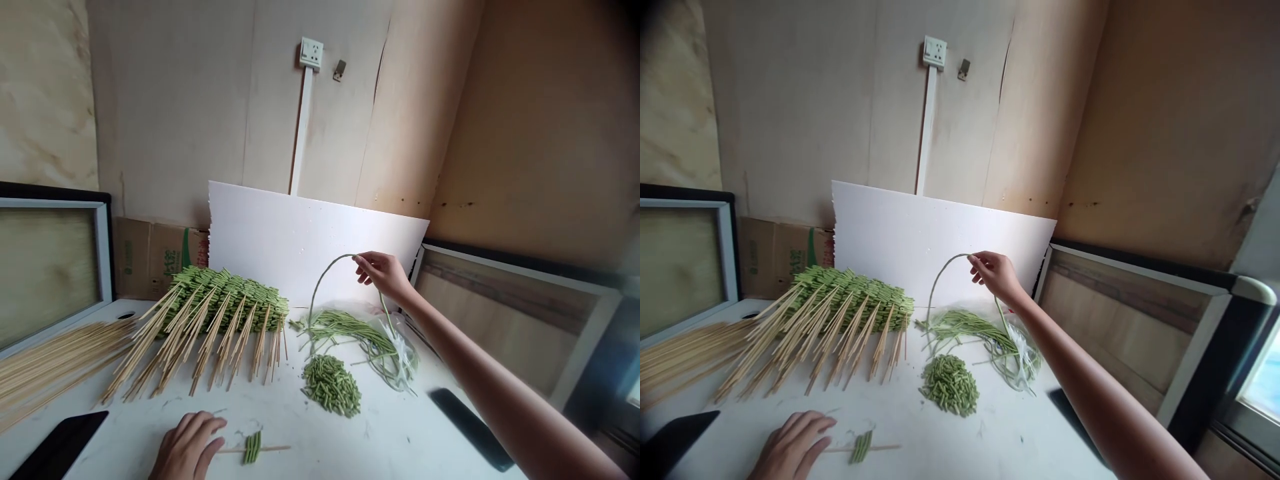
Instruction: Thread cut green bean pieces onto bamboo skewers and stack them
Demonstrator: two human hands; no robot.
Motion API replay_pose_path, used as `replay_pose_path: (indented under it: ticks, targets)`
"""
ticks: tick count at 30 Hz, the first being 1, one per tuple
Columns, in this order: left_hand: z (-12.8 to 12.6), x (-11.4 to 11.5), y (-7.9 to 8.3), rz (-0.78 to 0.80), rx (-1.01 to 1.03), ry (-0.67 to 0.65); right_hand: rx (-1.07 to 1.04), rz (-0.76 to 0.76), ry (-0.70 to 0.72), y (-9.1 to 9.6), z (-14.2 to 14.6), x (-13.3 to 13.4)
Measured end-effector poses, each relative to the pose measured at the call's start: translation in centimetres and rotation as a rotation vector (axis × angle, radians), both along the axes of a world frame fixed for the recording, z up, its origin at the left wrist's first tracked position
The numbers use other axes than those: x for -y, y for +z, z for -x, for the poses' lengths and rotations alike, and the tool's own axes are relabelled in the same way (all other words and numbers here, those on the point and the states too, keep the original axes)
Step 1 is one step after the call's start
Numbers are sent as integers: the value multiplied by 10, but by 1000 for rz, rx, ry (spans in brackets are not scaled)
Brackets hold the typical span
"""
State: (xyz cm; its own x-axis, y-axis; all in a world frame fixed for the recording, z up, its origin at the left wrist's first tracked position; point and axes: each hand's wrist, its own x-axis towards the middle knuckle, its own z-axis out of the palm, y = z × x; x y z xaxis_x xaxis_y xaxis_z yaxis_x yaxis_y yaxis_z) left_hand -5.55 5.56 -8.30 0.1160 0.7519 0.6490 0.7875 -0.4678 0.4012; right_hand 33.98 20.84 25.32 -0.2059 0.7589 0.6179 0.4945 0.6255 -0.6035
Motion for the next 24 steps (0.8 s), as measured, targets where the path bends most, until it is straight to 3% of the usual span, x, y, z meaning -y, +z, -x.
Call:
replay_pose_path:
  ticks: [6, 9, 13, 14, 17, 21, 24]
  targets:
    - [-21, 30, 70, 126, 353, 3, -42, 81, 190, -27, 61, 75]
    - [-31, 29, 90, 98, 451, 56, -88, 140, 237, -49, 84, 102]
    - [-23, 3, 86, 345, 405, -158, -147, 222, 268, -76, 101, 127]
    - [-18, -4, 84, 375, 404, -153, -147, 230, 254, -81, 101, 132]
    - [5, -20, 80, 262, 370, 40, -73, 194, 147, -98, 90, 143]
    - [35, -21, 80, 66, 192, 104, 144, 209, 73, -128, 58, 160]
    - [47, -17, 71, 16, 88, 172, 271, 253, 58, -156, 38, 170]
